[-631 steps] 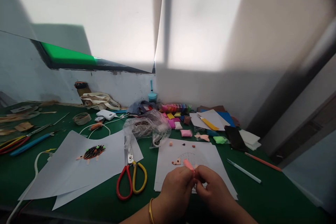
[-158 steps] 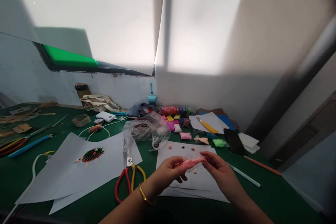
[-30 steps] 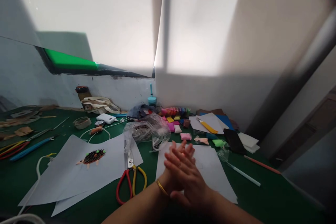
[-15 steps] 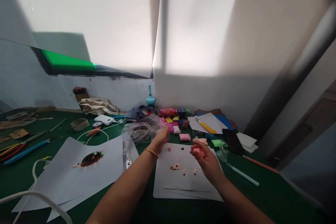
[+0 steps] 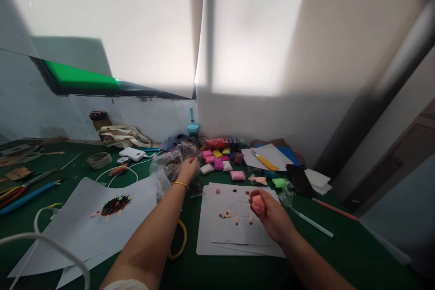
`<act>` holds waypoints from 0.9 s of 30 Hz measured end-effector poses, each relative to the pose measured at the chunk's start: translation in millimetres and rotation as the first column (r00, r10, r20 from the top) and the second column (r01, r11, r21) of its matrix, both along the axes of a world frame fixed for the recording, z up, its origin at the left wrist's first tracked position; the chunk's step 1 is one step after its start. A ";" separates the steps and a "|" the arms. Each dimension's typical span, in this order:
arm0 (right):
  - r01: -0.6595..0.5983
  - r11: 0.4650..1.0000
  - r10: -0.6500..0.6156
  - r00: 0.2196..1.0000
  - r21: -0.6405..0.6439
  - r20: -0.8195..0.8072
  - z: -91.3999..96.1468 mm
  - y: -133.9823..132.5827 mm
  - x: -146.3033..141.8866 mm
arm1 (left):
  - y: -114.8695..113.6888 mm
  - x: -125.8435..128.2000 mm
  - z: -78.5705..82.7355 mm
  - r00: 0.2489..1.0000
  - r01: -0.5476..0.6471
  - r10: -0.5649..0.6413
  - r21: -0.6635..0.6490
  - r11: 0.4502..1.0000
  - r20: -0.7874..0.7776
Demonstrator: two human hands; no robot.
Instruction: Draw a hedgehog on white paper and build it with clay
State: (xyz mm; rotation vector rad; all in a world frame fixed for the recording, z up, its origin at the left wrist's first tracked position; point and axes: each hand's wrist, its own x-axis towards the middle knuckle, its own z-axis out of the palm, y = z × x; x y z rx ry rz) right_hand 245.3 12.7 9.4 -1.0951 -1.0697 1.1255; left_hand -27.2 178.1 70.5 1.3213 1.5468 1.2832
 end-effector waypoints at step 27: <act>-0.390 0.794 -0.102 0.671 0.467 0.734 56.3 -13.5 -61.3 | -158.4 120.5 4.3 0.341 0.498 -0.159 -0.034 0.867 0.927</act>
